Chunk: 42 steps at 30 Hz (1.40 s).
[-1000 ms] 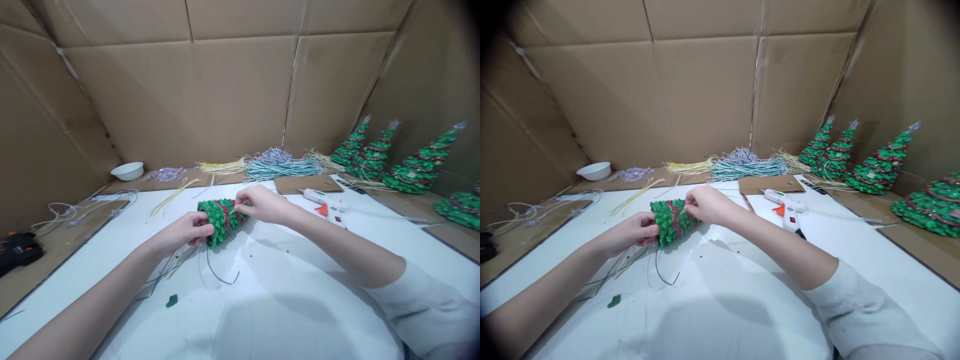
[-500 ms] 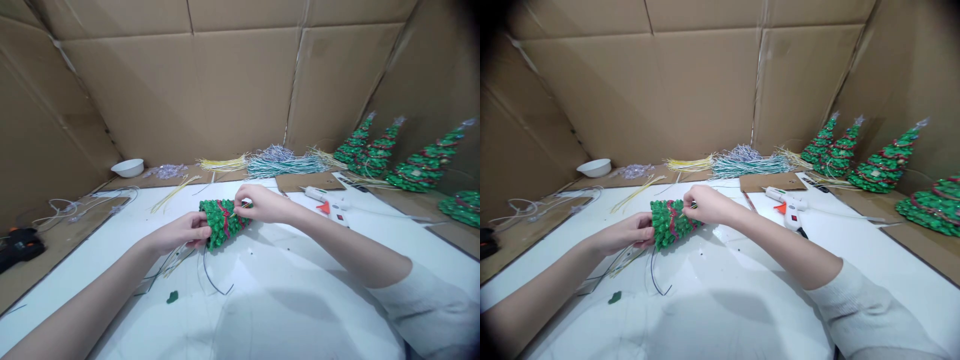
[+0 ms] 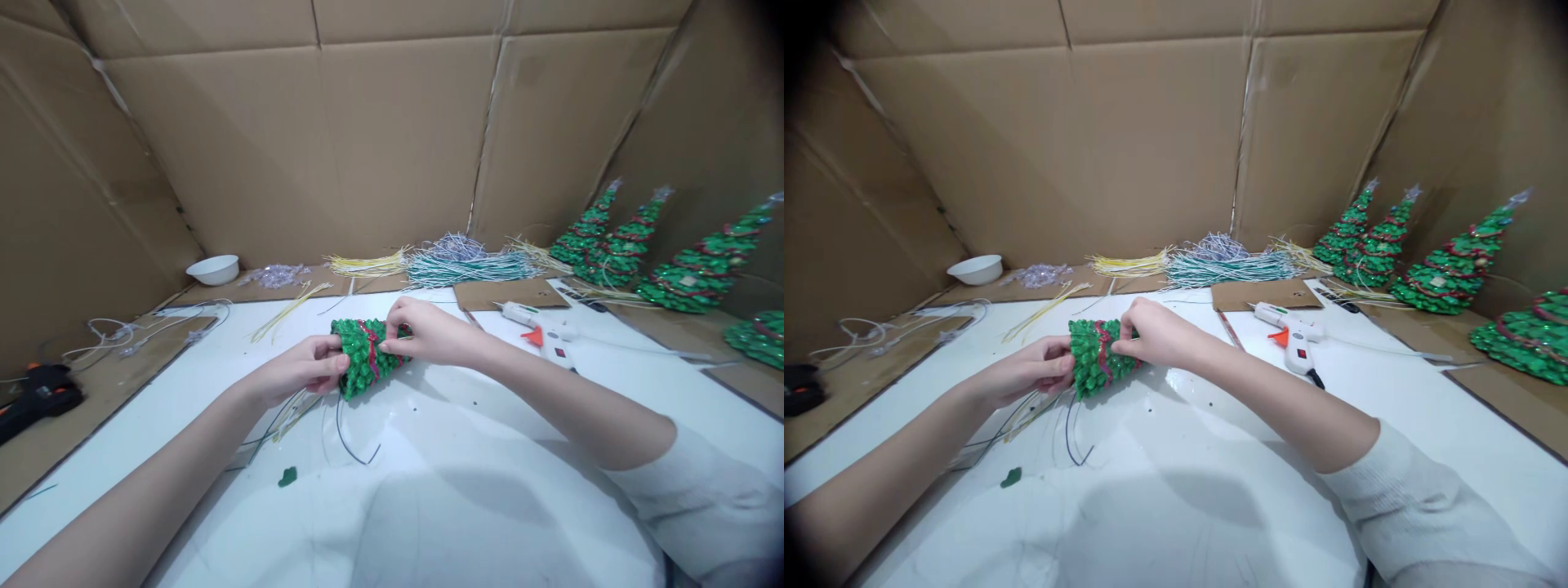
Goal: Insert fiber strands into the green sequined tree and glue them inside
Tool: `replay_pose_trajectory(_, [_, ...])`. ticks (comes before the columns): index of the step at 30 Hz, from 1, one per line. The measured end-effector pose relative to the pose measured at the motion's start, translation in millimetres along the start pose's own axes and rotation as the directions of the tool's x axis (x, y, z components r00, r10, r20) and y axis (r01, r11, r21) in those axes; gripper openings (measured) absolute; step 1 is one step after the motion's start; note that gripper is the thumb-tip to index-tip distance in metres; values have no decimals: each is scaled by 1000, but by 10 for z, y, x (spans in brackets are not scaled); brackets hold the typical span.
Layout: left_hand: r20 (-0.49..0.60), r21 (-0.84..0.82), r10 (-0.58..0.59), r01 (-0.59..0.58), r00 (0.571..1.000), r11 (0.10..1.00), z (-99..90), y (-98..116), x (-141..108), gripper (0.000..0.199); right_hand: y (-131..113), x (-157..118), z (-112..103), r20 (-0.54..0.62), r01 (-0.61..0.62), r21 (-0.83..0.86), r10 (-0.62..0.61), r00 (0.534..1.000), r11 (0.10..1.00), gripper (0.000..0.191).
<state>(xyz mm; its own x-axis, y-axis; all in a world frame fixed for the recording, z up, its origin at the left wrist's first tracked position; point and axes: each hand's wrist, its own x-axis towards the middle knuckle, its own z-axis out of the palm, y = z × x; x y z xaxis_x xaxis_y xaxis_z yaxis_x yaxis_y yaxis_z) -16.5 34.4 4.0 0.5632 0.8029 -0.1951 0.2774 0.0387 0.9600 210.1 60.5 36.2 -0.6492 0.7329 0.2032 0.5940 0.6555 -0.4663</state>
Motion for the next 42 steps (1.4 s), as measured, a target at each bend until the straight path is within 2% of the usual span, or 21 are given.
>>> replay_pose_trajectory(5, [16,30,-25,25,1000,999,5,12,5,40,26,-30,-130,118,32,1,-32,992,999,11])
replay_pose_trajectory(16, [-14,122,-85,86,996,989,49,113,-51,42,13,-49,-230,219,87,16,-89,972,996,6])
replay_pose_trajectory(23, [-17,109,-53,54,998,993,91,164,-72,40,15,-32,-207,168,72,-11,-69,983,997,11])
replay_pose_trajectory(32, [-11,39,-57,58,998,998,82,108,-49,37,-45,-27,-14,10,-1,-58,2,1000,998,6])
replay_pose_trajectory(35, [-5,42,-52,52,999,998,82,116,-54,36,-42,-33,-82,89,-2,-58,7,996,998,9])
replay_pose_trajectory(38, [10,38,-37,37,999,999,79,119,-54,36,-4,-39,-208,203,53,-39,-44,978,998,8])
replay_pose_trajectory(42, [14,73,-7,6,1000,997,75,122,-49,34,56,-21,-277,230,110,-39,-98,968,993,9])
